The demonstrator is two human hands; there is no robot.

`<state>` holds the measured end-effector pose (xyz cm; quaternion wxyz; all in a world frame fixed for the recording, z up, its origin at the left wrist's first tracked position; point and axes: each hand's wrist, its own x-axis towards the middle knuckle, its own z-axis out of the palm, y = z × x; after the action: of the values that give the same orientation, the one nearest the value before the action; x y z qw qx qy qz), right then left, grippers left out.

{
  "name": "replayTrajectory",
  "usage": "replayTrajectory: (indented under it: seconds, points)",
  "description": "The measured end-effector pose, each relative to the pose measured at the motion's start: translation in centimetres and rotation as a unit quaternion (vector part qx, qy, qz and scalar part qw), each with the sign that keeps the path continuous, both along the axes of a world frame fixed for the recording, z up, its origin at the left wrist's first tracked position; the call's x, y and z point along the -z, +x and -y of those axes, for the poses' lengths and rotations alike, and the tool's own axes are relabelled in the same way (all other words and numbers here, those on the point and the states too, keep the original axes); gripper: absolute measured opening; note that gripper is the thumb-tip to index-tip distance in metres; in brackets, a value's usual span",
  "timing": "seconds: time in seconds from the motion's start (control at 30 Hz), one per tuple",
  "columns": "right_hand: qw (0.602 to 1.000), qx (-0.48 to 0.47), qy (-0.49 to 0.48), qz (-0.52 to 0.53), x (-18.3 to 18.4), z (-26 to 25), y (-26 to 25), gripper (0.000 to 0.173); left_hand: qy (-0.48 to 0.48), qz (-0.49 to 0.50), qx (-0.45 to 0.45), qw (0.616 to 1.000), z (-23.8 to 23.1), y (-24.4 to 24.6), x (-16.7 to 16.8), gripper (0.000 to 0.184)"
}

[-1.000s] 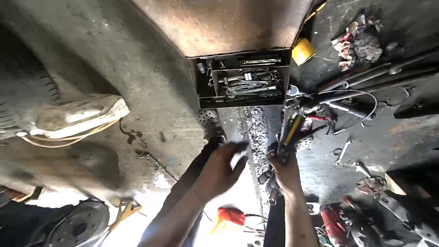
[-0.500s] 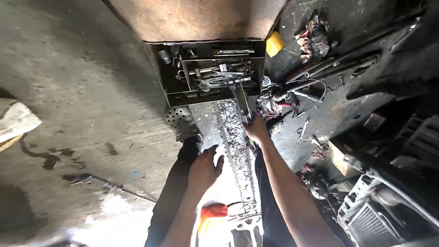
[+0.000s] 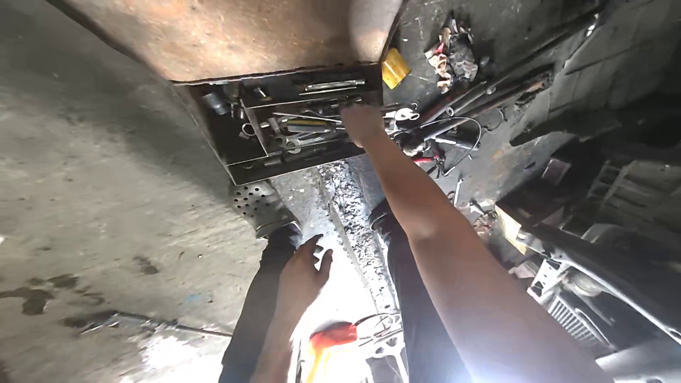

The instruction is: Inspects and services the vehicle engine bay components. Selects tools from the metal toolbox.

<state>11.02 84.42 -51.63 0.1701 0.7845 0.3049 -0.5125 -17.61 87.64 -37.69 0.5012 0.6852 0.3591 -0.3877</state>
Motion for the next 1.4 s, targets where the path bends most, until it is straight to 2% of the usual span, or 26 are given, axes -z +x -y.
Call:
replayTrajectory:
  seconds: [0.17,0.27,0.33,0.37,0.4,0.5,0.57,0.6,0.7,0.77,0.87,0.97,1.1,1.2,1.27,1.4]
  points:
    - [0.996,0.036,0.078,-0.008,1.0,-1.3,-1.7,0.033,0.027,-0.001,-0.004,1.0,-0.1,0.2,0.3,0.042]
    - [0.99,0.039,0.138,0.019,1.6,-1.9,-3.1,0.056,0.025,-0.018,0.019,0.999,0.2,0.4,0.4,0.042]
    - [0.979,0.063,0.19,0.049,1.0,-0.5,-4.0,0.067,0.03,-0.024,0.031,0.999,0.4,0.6,0.4,0.041]
    - [0.971,0.093,0.213,0.053,0.0,1.1,-4.4,0.069,0.033,-0.024,0.035,0.999,0.4,0.6,0.4,0.041]
    - [0.958,0.136,0.243,0.066,-1.3,3.3,-4.9,0.064,0.035,-0.025,0.04,0.998,0.3,0.5,0.4,0.041]
    - [0.885,0.318,0.292,0.174,-4.1,14.3,-7.4,0.04,0.04,-0.011,0.034,0.999,0.3,0.2,0.4,0.042]
    - [0.842,0.418,0.229,0.254,-3.3,23.5,-8.1,0.033,0.046,-0.002,0.03,0.999,0.2,0.0,0.2,0.044]
    - [0.836,0.446,0.16,0.277,-2.7,28.2,-7.7,0.035,0.047,0.002,0.033,0.998,0.1,0.0,0.1,0.045]
    - [0.835,0.491,-0.079,0.233,-1.2,40.3,-5.3,0.051,0.071,0.023,0.049,0.996,0.1,0.1,-1.0,0.047]
    - [0.82,0.501,-0.152,0.231,-0.2,43.9,-3.5,0.064,0.083,0.025,0.062,0.994,-0.2,0.2,-1.7,0.047]
    - [0.839,0.47,-0.171,0.214,1.7,44.6,-1.2,0.071,0.071,-0.008,0.078,0.994,-1.1,0.3,-2.2,0.047]
    - [0.857,0.448,-0.176,0.186,4.0,43.6,-0.3,0.067,0.091,-0.049,0.069,0.992,-2.1,0.3,-2.5,0.045]
    - [0.853,0.437,-0.171,0.229,5.4,43.7,-1.0,0.058,0.124,-0.069,0.009,0.99,-2.1,1.1,-2.9,0.045]
    - [0.868,0.409,-0.196,0.204,3.5,43.0,-3.1,0.049,0.099,-0.023,-0.019,0.995,-0.9,0.2,-2.5,0.043]
    - [0.873,0.398,-0.22,0.178,1.3,41.3,-5.5,0.052,0.072,0.012,-0.076,0.994,-0.1,-0.7,-1.9,0.041]
    - [0.821,0.482,-0.219,0.214,-6.3,35.6,-10.6,0.057,0.035,-0.059,-0.152,0.986,1.6,-2.5,-3.2,0.036]
